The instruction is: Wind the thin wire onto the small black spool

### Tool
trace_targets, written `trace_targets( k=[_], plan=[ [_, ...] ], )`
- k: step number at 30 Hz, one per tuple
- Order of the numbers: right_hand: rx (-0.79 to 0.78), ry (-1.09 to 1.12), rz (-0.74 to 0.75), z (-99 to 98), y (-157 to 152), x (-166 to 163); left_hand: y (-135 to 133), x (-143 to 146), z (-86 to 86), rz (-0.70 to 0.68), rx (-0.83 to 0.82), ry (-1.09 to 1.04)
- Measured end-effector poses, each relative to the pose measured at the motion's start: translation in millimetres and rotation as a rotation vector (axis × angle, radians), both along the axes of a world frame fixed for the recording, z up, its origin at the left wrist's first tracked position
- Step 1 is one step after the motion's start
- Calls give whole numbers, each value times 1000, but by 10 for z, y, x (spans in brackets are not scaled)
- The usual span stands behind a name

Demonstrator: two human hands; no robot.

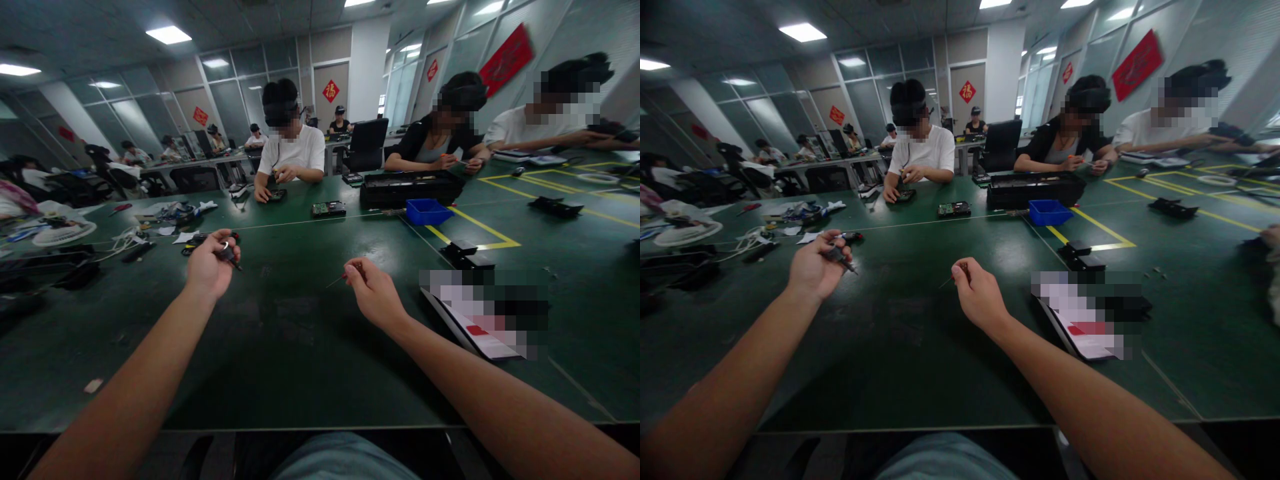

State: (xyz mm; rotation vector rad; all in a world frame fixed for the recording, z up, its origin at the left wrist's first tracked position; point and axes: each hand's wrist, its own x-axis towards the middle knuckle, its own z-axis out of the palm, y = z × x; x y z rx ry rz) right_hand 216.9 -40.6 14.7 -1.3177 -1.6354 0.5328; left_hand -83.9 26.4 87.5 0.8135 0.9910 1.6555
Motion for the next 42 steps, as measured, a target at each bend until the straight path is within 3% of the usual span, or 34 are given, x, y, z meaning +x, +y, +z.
trace_targets(
  k=[5, 10, 17, 20, 26, 31, 35, 42],
  plan=[
    [8, -9, -6, 14, -5, 1, -181, 656, -105, -199, 49, 67],
    [35, -11, -18, -5, 2, 8, -451, 1143, -387, -376, 127, 272],
    [35, -54, -17, 5, -7, -14, -622, 1228, -783, -616, 325, 1014],
    [37, -86, -10, 3, 0, -14, -572, 1157, -860, -607, 376, 1200],
    [-3, -138, -21, 50, -21, -10, -409, 1070, -880, -539, 391, 1163],
    [-24, 117, 17, 71, -47, -20, -344, 1050, -903, -429, 335, 1076],
    [54, 369, 6, 77, -52, -21, -323, 1052, -929, -363, 247, 1078],
    [77, 348, 9, 22, -29, -14, -299, 1031, -974, -337, 296, 1075]
  ],
)
